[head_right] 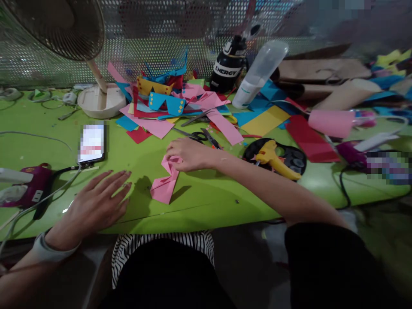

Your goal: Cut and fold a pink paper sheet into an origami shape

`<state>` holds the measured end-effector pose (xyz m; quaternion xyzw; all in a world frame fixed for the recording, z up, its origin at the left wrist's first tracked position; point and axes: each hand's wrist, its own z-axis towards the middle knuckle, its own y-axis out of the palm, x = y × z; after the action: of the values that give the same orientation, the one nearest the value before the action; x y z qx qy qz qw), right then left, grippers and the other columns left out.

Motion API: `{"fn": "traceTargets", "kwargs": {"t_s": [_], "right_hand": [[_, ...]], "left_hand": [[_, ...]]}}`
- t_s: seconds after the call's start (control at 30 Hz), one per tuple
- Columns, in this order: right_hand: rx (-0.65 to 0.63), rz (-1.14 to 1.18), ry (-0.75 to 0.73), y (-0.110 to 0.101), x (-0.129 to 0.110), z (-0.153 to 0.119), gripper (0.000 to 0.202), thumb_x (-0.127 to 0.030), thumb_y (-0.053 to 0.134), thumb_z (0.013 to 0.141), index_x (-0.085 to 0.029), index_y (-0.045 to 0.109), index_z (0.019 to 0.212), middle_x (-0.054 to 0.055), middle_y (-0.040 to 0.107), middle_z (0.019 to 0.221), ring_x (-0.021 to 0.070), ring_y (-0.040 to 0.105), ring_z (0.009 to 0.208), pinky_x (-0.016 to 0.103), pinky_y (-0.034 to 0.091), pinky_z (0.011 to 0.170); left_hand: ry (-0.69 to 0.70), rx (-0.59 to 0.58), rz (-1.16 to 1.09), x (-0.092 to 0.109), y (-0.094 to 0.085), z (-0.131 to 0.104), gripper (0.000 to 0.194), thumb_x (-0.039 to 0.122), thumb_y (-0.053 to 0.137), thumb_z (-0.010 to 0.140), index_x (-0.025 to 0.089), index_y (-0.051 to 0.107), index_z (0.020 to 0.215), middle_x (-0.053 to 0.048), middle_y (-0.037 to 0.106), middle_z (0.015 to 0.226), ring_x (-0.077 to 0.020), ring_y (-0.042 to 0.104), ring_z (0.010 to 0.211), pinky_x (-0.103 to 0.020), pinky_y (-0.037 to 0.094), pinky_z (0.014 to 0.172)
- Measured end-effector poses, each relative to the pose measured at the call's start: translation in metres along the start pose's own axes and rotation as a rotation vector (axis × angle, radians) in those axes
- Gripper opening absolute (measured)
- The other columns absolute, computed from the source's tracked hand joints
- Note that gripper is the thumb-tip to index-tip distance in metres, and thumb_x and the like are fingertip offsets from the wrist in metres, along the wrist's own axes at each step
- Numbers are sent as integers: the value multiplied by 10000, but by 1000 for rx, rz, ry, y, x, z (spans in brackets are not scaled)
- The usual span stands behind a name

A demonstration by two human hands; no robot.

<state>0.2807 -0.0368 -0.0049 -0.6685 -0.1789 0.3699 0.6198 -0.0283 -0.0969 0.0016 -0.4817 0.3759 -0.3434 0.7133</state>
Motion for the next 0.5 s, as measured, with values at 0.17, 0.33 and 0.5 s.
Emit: {"fn": "traceTargets", "kwargs": {"t_s": [0.17,0.33,0.5], "right_hand": [[-109,-5,25,-7,5,-11,217,-369,647,815,-196,690,939,95,635,1020,235,565,930,364,404,811],[-144,136,192,-6,-7,-12,175,-354,627,845,-186,673,858,45,661,824,170,570,733,272,354,627],[-60,451,529,10,-25,-2,213,-363,645,808,-167,636,724,20,664,641,142,602,577,248,389,540]], "left_hand": [[-75,137,54,9,0,4,240,210,547,900,139,651,1103,-135,659,1214,-247,632,1093,-415,528,928],[-58,203,33,24,-1,20,242,210,554,900,136,640,1113,-116,666,1204,-228,645,1063,-378,541,904],[-71,186,17,32,2,40,251,230,513,920,119,651,1098,-108,702,1120,-232,674,963,-360,563,773]]}}
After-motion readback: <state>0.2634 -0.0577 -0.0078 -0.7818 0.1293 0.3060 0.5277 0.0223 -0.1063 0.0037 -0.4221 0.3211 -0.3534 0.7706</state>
